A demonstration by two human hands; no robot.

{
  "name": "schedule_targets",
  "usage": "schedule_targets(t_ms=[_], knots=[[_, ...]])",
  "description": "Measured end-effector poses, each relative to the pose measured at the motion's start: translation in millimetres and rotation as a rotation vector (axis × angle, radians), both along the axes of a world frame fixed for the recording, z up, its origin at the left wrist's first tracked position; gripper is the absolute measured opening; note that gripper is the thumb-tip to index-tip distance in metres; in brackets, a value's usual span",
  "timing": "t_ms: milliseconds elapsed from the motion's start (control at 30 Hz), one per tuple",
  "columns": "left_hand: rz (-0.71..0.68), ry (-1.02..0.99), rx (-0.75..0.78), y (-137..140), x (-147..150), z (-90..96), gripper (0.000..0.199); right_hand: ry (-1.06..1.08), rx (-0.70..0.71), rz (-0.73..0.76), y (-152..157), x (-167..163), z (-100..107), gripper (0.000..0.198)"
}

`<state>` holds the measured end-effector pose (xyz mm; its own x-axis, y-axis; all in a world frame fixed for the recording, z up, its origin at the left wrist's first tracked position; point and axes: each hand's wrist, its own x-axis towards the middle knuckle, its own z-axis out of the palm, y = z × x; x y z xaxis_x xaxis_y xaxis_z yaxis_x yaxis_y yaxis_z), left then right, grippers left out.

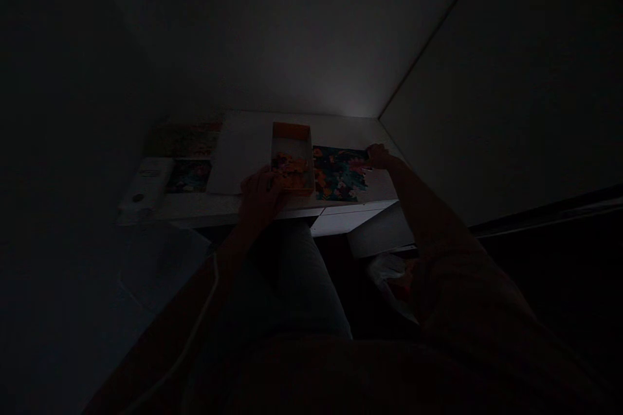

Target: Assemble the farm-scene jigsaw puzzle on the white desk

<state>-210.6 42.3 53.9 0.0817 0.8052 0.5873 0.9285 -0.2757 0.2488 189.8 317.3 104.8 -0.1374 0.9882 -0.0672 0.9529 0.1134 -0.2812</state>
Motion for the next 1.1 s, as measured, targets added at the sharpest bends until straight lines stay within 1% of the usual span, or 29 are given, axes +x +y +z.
schedule_targets(t_ms=[100,133,267,333,433,500,567,600,667,733,767,833,933,1100], knots=[[0.006,0.014,0.029,1.3,-1.2,-3.4,0.027,0.169,-0.027,-0.101,-0.3,-0.4,-2.2,0.125],[0.006,0.018,0.040,1.8,-1.8,-4.6,0.027,0.215,-0.040,-0.105,-1.4,-0.5,-2.2,0.125],[0.006,0.031,0.067,2.9,-3.8,-8.4,0.029,0.363,-0.089,-0.105,-6.0,-2.5,1.0,0.114],[0.007,0.038,0.072,3.0,-4.3,-9.1,0.029,0.462,-0.095,-0.127,-8.1,-6.0,3.1,0.111],[0.008,0.037,0.071,2.7,-4.4,-8.4,0.028,0.581,-0.116,-0.200,-12.3,-13.4,5.4,0.112],[0.001,0.041,0.069,2.5,-4.1,-7.3,0.029,0.616,-0.117,-0.265,-16.0,-18.3,6.4,0.109],[-0.002,0.045,0.063,2.4,-3.7,-6.2,0.030,0.657,-0.104,-0.311,-19.8,-22.7,7.3,0.102],[0.001,0.045,0.059,2.3,-3.4,-5.7,0.030,0.673,-0.099,-0.311,-21.6,-24.7,7.7,0.094],[0.006,0.039,0.054,2.1,-2.7,-5.0,0.030,0.698,-0.120,-0.258,-24.1,-28.5,8.1,0.068],[0.006,0.032,0.047,1.7,-2.0,-4.3,0.028,0.727,-0.171,-0.179,-25.1,-31.9,8.1,0.040],[0.003,0.029,0.043,1.4,-1.7,-3.9,0.027,0.744,-0.192,-0.152,-25.0,-33.4,8.0,0.032],[0.003,0.023,0.031,0.9,-1.4,-2.9,0.025,0.775,-0.204,-0.136,-23.9,-36.0,7.7,0.027],[-0.001,0.020,0.012,0.4,-1.1,-1.5,0.027,0.772,-0.199,-0.151,-21.7,-39.0,7.1,0.024],[0.000,0.025,0.002,0.2,-0.5,-1.7,0.029,0.782,-0.167,-0.154,-21.2,-41.6,5.2,0.026]])
